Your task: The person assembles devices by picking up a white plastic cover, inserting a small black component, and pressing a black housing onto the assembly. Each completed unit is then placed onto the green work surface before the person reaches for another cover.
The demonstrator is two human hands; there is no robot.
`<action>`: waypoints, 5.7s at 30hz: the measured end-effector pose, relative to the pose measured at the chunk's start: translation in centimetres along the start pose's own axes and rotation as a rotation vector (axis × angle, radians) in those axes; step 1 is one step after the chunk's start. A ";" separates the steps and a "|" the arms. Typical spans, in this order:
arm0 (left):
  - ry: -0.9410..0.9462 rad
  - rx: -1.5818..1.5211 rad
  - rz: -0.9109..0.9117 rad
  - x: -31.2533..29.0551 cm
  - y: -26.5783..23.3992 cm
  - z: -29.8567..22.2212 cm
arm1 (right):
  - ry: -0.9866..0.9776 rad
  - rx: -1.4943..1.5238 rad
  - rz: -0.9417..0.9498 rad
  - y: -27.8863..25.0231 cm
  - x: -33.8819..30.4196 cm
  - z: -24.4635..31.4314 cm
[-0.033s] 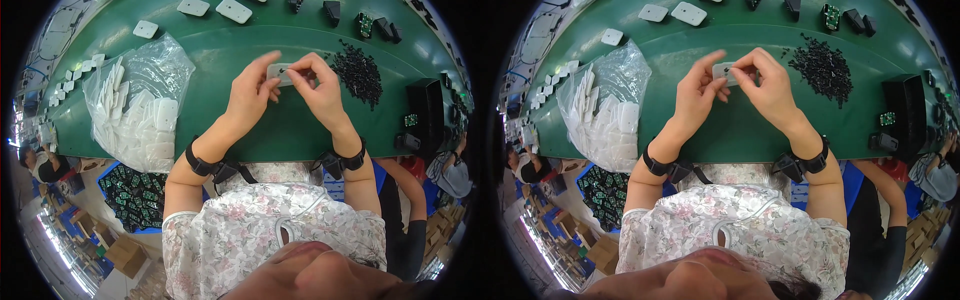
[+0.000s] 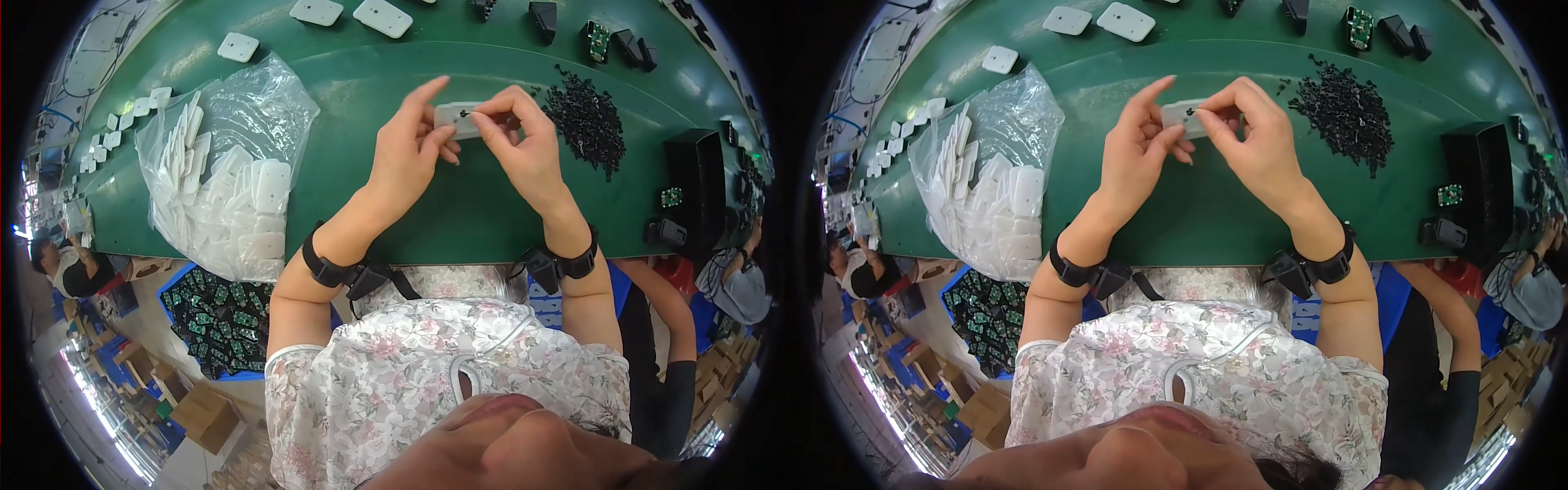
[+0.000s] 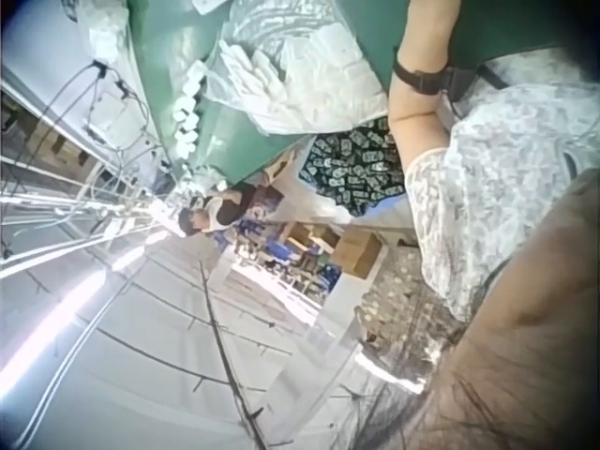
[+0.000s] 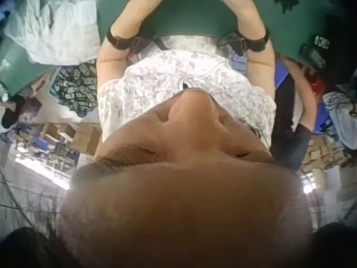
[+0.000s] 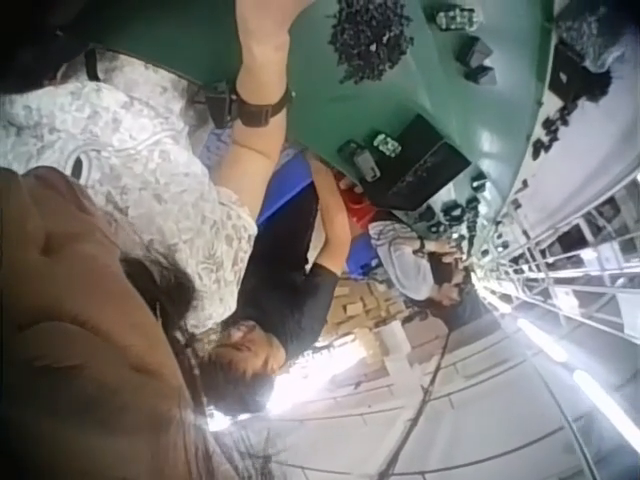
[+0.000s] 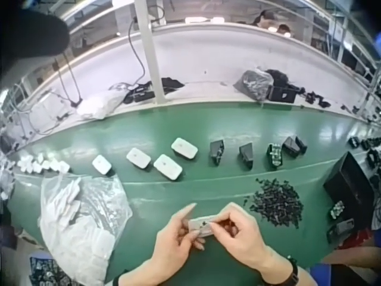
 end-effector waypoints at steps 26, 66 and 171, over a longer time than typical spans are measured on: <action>-0.111 -0.302 -0.011 -0.1 -0.1 1.3 | -0.123 -0.355 -0.020 0.4 0.3 1.6; -0.184 0.117 -0.133 2.5 -4.6 3.6 | -0.525 -0.855 -0.186 -1.5 9.7 -0.7; 0.157 0.567 -0.309 -3.5 -11.7 -2.9 | -0.042 -0.080 0.140 1.0 12.9 -5.9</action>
Point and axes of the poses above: each hand's wrist, its own x-axis towards the middle knuckle, its own y-axis out of the palm, z = x × y, the point moved 7 cm from there along x, towards the middle knuckle, and after that the axes turned 1 degree about x, right-handed, at the moved point
